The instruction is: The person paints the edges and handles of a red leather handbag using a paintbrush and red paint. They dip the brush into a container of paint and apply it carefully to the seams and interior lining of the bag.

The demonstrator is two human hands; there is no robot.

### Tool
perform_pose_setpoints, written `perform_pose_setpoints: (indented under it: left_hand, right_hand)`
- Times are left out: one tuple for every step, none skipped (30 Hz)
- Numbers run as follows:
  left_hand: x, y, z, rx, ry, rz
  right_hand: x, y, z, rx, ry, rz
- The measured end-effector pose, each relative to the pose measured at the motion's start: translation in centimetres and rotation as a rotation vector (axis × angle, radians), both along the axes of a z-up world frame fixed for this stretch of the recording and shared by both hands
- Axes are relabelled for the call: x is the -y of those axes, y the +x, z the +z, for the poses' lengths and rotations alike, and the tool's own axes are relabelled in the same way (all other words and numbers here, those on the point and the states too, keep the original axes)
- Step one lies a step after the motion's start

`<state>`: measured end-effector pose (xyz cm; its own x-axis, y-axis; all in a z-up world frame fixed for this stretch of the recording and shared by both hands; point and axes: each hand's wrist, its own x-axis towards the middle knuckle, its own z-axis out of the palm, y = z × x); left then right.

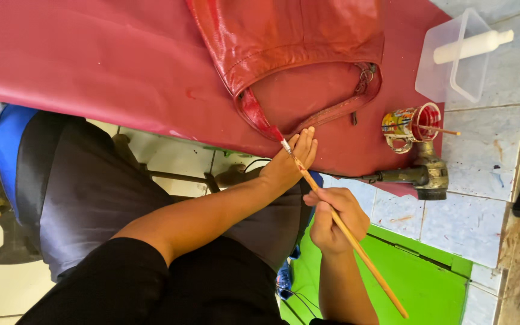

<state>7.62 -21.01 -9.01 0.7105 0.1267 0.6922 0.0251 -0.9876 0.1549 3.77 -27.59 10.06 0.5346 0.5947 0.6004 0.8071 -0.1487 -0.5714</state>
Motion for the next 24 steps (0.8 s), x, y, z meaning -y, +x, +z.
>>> perform_pose_setpoints:
  left_hand:
    - [0.0,0.1,-0.2,0.004,-0.007,0.006]
    - [0.0,0.2,-0.3,-0.009,-0.002,-0.009]
    - [0.0,0.2,-0.5,-0.024,0.003,-0.025]
    - [0.1,0.2,-0.4,-0.021,-0.005,-0.018]
    - [0.1,0.1,-0.4,-0.058,-0.01,-0.037]
    - [0.1,0.1,-0.5,-0.095,-0.015,-0.056]
    - [0.1,0.0,-0.5,-0.096,-0.023,-0.051]
    - [0.2,0.0,-0.5,-0.153,0.008,-0.067]
    - [0.2,-0.1,-0.6,-0.209,0.041,-0.083]
    - [0.0,-0.3,-0.2,-0.209,0.035,-0.079]
    - [-0.2,-0.6,0.1,-0.258,0.047,-0.084]
    - [-0.3,-0.9,0.5,-0.306,0.059,-0.089]
    - [0.4,-0.8,0.9,-0.307,0.056,-0.088]
    - [1.1,-0.8,1.4,-0.348,0.005,-0.002]
    - [1.7,-0.7,1.9,-0.39,-0.045,0.083]
    - [1.1,-0.5,1.1,-0.391,-0.046,0.084]
    - [0.5,-0.3,0.2,-0.305,-0.004,-0.021]
    - [0.0,0.0,-0.6,-0.219,0.038,-0.126]
    - [-0.1,-0.4,-0.1,-0.22,0.039,-0.127]
    - [-0.1,-0.7,0.4,-0.24,0.033,-0.097]
    - [-0.2,-1.0,0.9,-0.259,0.031,-0.069]
    - [2.1,-0.2,1.3,-0.257,0.034,-0.071]
    - [4.2,0.7,1.8,-0.409,-0.183,0.134]
    - [6.4,1.5,2.1,-0.555,-0.4,0.342]
  right_hand:
    - [-0.4,0.2,0.0,0.004,-0.007,0.006]
    - [-0.9,0.4,0.0,0.022,-0.052,0.037]
    - [-1.3,0.6,0.0,0.038,-0.098,0.067]
    - [-1.9,0.7,-0.1,0.041,-0.106,0.074]
    - [-2.5,0.8,-0.2,0.096,-0.122,0.1]
    - [-3.1,1.0,-0.3,0.152,-0.139,0.126]
    - [-3.8,0.8,-0.2,0.151,-0.146,0.132]
    - [-4.6,0.7,-0.1,0.193,-0.148,0.168]
    - [-5.3,0.6,0.0,0.237,-0.148,0.204]
    - [-5.8,0.7,0.1,0.236,-0.153,0.209]
    - [-6.3,0.8,0.1,0.257,-0.184,0.218]
    - [-6.7,0.9,0.2,0.277,-0.216,0.227]
    - [-6.7,0.9,0.5,0.277,-0.218,0.229]
    - [-6.7,1.0,0.8,0.294,-0.233,0.246]
    - [-6.7,1.0,1.0,0.311,-0.246,0.261]
    - [-6.2,0.8,1.2,0.31,-0.247,0.263]
    - [-5.7,0.6,1.4,0.331,-0.248,0.24]
    - [-5.2,0.4,1.6,0.351,-0.249,0.217]
    - [-6.0,0.4,1.5,0.351,-0.249,0.216]
    - [-6.8,0.4,1.4,0.336,-0.226,0.241]
    - [-7.5,0.4,1.3,0.322,-0.201,0.263]
    - [-7.7,0.6,0.8,0.324,-0.199,0.259]
    - [-8.0,0.8,0.3,0.318,-0.191,0.26]
    - [-8.2,1.0,-0.2,0.312,-0.182,0.261]
